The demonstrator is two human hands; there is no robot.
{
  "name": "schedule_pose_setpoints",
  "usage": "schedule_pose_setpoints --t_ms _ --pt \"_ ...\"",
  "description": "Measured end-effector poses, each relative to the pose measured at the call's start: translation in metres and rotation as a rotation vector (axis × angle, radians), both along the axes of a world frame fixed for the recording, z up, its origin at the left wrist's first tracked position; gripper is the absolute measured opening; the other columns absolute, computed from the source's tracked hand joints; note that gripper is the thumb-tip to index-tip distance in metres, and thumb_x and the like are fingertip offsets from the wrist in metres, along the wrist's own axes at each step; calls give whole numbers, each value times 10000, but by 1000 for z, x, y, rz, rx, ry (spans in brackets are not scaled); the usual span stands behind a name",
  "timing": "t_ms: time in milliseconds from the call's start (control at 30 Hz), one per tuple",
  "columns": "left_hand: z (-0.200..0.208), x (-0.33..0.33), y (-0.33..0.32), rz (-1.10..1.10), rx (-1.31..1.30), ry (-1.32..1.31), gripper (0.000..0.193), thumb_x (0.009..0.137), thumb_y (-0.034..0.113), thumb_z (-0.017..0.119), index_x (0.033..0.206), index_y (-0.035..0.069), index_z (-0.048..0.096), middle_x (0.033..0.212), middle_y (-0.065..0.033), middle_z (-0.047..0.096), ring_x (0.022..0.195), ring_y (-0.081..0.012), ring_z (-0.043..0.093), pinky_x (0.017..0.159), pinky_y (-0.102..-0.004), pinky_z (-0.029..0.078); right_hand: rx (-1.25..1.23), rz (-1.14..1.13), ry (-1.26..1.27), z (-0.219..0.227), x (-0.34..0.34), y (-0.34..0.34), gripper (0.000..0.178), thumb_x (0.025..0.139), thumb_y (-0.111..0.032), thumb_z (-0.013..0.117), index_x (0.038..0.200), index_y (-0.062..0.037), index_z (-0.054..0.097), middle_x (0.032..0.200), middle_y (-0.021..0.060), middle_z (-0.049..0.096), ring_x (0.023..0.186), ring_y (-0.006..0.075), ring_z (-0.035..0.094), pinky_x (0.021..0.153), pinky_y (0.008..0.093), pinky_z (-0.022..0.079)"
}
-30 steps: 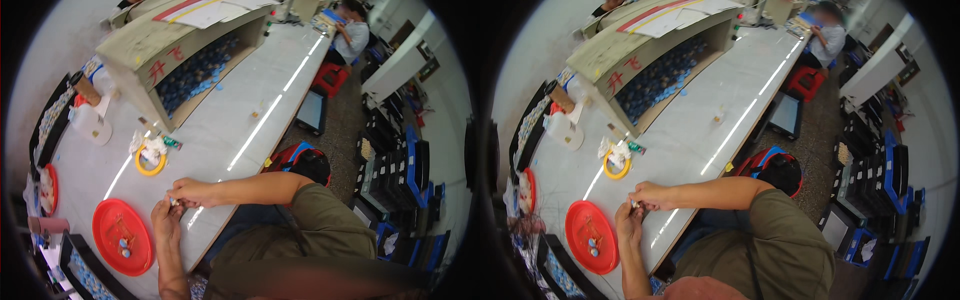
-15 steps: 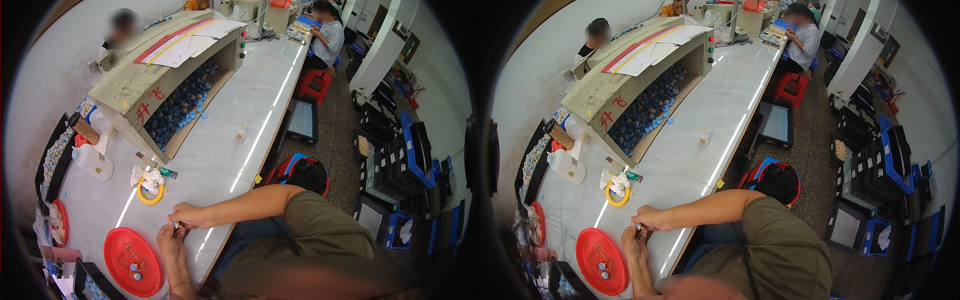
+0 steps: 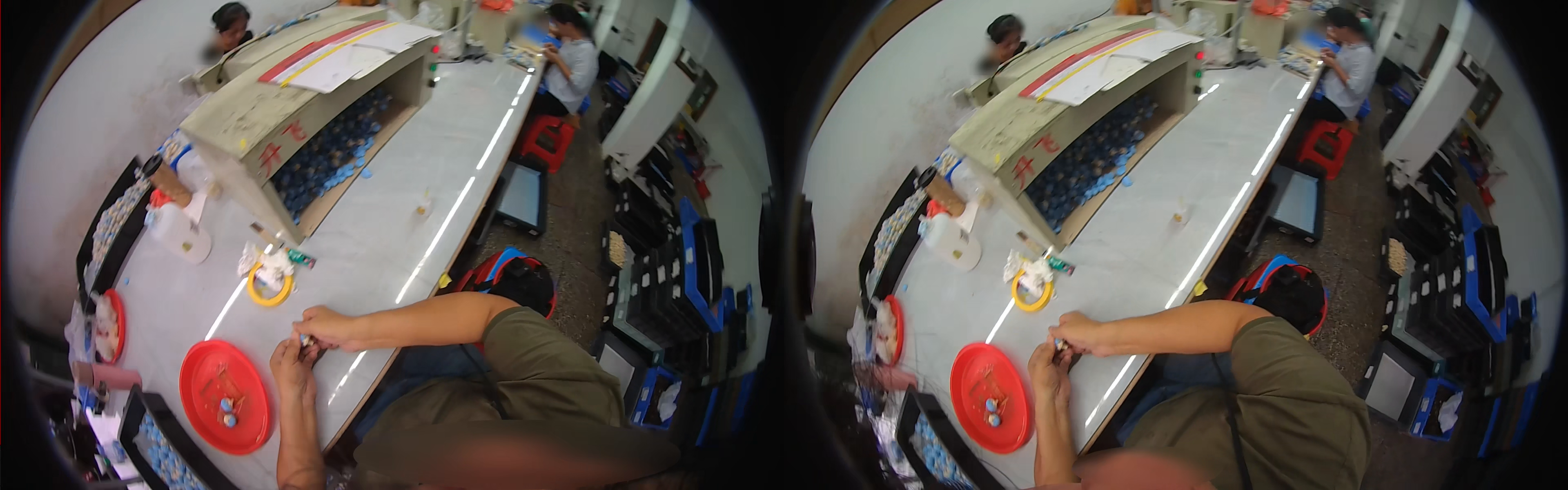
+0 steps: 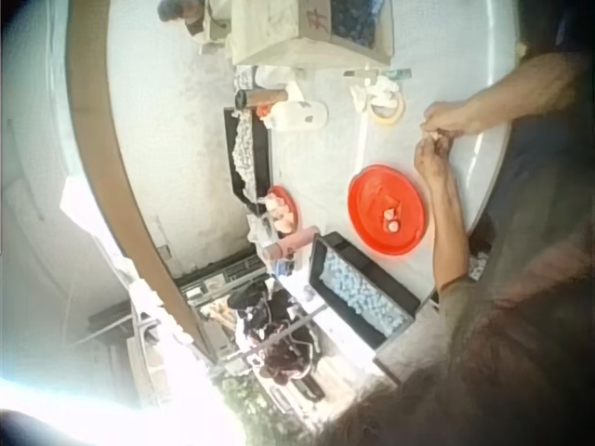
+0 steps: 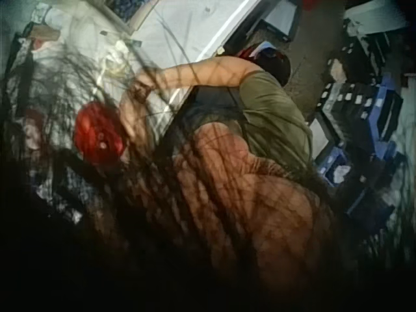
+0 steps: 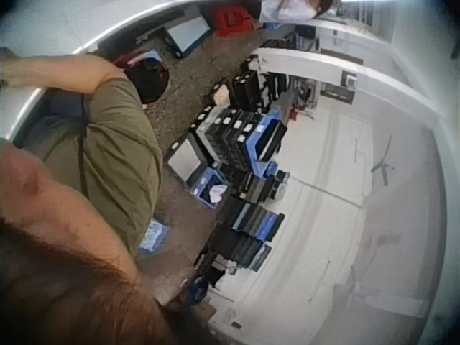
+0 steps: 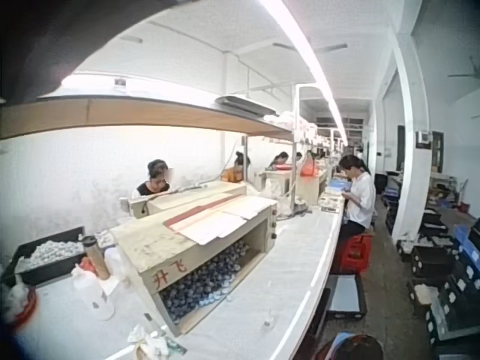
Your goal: The person applies glue from a glue bottle to small plastic components and assembles them by hand.
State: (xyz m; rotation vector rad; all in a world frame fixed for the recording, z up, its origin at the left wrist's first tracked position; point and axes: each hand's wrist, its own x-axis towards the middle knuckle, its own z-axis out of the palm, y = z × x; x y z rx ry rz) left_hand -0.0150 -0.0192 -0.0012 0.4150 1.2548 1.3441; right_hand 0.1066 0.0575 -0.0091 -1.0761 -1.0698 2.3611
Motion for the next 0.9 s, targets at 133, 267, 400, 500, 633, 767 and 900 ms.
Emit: schedule_pose_setpoints --t_ms 133,267,400,500,633,767,900 --pt "-4 6 16 -87 20 -59 252 971 241 583 965 -12 586 869 -107 652 754 -164 642 666 -252 503 45 -126 -59 14 16 7 320 945 -410 584 849 -115 506 644 9 517 445 74 401 380 235 224" --pt "-4 6 23 -42 11 -143 250 979 274 567 994 27 595 919 -77 665 785 -138 638 725 -260 517 -103 -178 48 13 34 16 276 967 -360 567 915 -90 542 653 -14 497 483 73 432 418 228 290" --pt "2 4 17 51 100 -14 234 972 249 586 1062 34 566 965 -84 664 863 -154 655 737 -261 532 202 -162 -13 27 30 3 255 955 -311 588 971 -62 533 677 -14 511 531 63 458 443 224 326" --pt "3 8 15 52 173 122 256 966 232 598 1101 18 560 1006 -86 662 897 -165 657 755 -284 545 302 -103 -18 31 26 1 206 942 -229 612 994 -49 525 696 -9 530 549 66 485 459 223 356" --pt "-1 5 15 21 215 121 273 964 205 601 1126 -11 565 1035 -98 658 919 -172 659 796 -291 554 321 -77 28 22 31 13 168 942 -170 605 1014 -41 524 741 11 570 587 76 520 504 220 406" --pt "-5 -1 17 -59 218 117 259 957 148 605 1139 -35 580 1042 -117 662 928 -175 664 807 -272 557 398 18 59 20 42 25 155 940 -136 597 1034 -30 534 774 25 595 631 80 551 544 218 443" --pt "1 -4 17 -208 172 159 275 945 116 616 1163 -50 589 1051 -129 668 923 -175 671 797 -264 564 474 97 -28 20 48 34 146 937 -115 594 1036 -19 548 784 24 601 643 76 557 548 216 445"
